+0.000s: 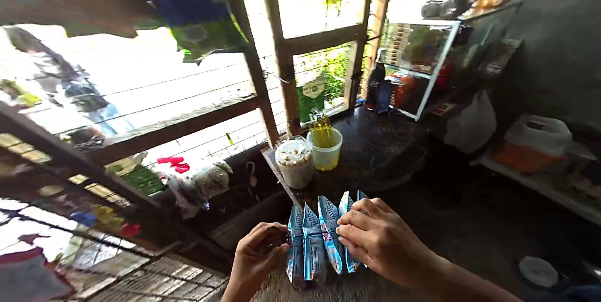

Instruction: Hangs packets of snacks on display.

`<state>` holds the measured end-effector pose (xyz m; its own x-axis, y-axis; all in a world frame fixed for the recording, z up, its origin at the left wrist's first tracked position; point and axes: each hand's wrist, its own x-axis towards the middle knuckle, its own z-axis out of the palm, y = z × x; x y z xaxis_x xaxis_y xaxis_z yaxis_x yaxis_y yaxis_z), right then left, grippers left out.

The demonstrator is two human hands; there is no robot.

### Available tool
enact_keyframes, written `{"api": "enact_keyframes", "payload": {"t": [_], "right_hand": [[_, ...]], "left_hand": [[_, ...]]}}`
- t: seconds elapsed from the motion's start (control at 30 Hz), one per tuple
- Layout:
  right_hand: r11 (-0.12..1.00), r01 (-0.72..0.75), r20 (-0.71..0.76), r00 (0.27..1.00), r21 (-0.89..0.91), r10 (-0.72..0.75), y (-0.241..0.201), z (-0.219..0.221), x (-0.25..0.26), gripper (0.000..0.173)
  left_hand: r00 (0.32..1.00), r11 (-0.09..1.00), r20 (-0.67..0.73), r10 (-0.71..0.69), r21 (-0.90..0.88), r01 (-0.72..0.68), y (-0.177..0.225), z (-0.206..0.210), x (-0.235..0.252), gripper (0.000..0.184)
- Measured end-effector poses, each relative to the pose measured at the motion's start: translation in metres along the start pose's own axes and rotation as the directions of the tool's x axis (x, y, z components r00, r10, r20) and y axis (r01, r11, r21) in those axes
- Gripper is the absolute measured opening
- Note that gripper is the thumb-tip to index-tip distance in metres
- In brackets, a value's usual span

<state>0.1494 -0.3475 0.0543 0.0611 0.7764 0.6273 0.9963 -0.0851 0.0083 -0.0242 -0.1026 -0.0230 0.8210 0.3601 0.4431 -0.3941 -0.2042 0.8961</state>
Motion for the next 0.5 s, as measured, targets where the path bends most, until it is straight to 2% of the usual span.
{"api": "enact_keyframes", "payload": {"t": [0.1, 0.2, 0.37, 0.5], "right_hand": [[0.995, 0.065, 0.049, 0.996, 0.075, -0.069, -0.005, 0.006, 0.032, 0.017], [0.998, 0.057, 0.133, 0.989, 0.017, -0.059, -0.017, 0.008, 0.067, 0.008], [0.996, 0.027, 0.195, 0.981, -0.079, -0.011, -0.047, 0.021, 0.128, 0.010], [0.984, 0.090, 0.222, 0.974, -0.156, -0.054, -0.074, 0.018, 0.184, 0.011]], "left_hand": [[0.999, 0.998, -0.019, 0.036, 0.046, -0.035, 0.017, -0.023, 0.005, 0.029], [0.998, 0.992, -0.024, 0.061, 0.110, -0.058, 0.031, -0.048, 0.011, 0.029], [0.995, 0.985, -0.030, 0.090, 0.150, -0.085, 0.046, -0.102, 0.023, 0.028], [0.992, 0.982, -0.018, 0.125, 0.144, -0.121, 0.067, -0.151, 0.041, 0.026]]}}
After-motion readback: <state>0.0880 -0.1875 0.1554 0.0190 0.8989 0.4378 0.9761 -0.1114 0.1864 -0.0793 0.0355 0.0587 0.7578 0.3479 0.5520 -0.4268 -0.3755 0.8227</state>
